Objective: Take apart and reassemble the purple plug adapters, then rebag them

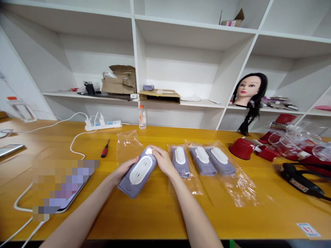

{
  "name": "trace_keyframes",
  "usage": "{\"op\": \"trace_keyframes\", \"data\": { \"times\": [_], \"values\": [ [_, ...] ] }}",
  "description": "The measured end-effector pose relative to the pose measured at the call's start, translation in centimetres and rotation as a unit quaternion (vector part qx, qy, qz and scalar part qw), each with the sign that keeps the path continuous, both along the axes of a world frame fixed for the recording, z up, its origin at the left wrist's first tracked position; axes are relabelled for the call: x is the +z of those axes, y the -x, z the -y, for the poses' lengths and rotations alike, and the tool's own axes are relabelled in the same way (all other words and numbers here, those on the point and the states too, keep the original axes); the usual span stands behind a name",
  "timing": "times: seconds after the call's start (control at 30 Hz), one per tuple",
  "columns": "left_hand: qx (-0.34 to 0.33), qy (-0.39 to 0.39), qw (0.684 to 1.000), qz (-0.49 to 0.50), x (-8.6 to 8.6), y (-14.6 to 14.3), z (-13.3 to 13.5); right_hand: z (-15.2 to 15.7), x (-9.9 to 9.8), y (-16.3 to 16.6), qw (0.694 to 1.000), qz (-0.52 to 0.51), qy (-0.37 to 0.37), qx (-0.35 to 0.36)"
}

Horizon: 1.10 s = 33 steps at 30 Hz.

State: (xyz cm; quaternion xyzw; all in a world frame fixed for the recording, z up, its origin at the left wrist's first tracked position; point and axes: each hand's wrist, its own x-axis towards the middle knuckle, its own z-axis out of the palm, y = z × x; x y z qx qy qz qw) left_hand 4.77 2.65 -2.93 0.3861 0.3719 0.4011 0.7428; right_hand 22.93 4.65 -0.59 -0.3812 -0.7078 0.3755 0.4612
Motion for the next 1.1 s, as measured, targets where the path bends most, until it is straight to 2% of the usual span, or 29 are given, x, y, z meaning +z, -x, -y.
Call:
{"op": "trace_keyframes", "data": {
  "times": [0.13, 0.23, 0.4, 0.57, 0.67, 0.73, 0.83, 0.9, 0.97, 1.03, 1.1],
  "values": [
    [-0.058, 0.051, 0.997, -0.021, 0.5, -0.7, 0.6, -0.2, -0.1, -1.2, 0.991, 0.025, 0.126, 0.046],
    [-0.091, 0.042, 0.995, -0.01, 0.7, -0.6, 0.5, -0.2, 0.2, -2.0, 0.976, 0.016, 0.203, 0.079],
    [-0.114, -0.04, 0.993, -0.008, 0.2, 0.8, -0.3, -0.5, 0.2, -2.1, 0.977, -0.057, 0.207, 0.014],
    [-0.125, -0.061, 0.989, -0.046, -0.5, 1.2, -0.1, -0.3, -0.1, -1.0, 0.973, -0.044, 0.221, 0.044],
    [-0.073, -0.067, 0.995, -0.007, 0.0, 1.5, -0.2, -0.5, -0.5, -0.4, 0.984, -0.008, 0.178, 0.017],
    [0.002, -0.059, 0.998, 0.029, 0.5, 2.2, -0.6, -0.8, -1.0, 0.0, 0.99, 0.067, 0.12, -0.042],
    [0.1, -0.014, 0.993, 0.059, 1.2, 3.3, -1.1, -1.0, -2.2, 1.1, 0.981, 0.163, 0.044, -0.1],
    [0.152, 0.004, 0.985, 0.085, 1.5, 3.7, -1.4, -0.8, -3.1, 2.1, 0.97, 0.231, 0.0, -0.078],
    [0.191, -0.007, 0.974, 0.119, 1.7, 3.7, -1.5, -0.3, -3.7, 3.0, 0.937, 0.345, -0.048, -0.017],
    [0.206, -0.027, 0.966, 0.152, 1.8, 3.4, -1.4, 0.2, -3.8, 3.7, 0.895, 0.437, -0.086, 0.034],
    [0.204, -0.033, 0.963, 0.171, 1.8, 3.0, -1.3, 0.6, -3.7, 4.0, 0.876, 0.47, -0.107, 0.031]
  ]
}}
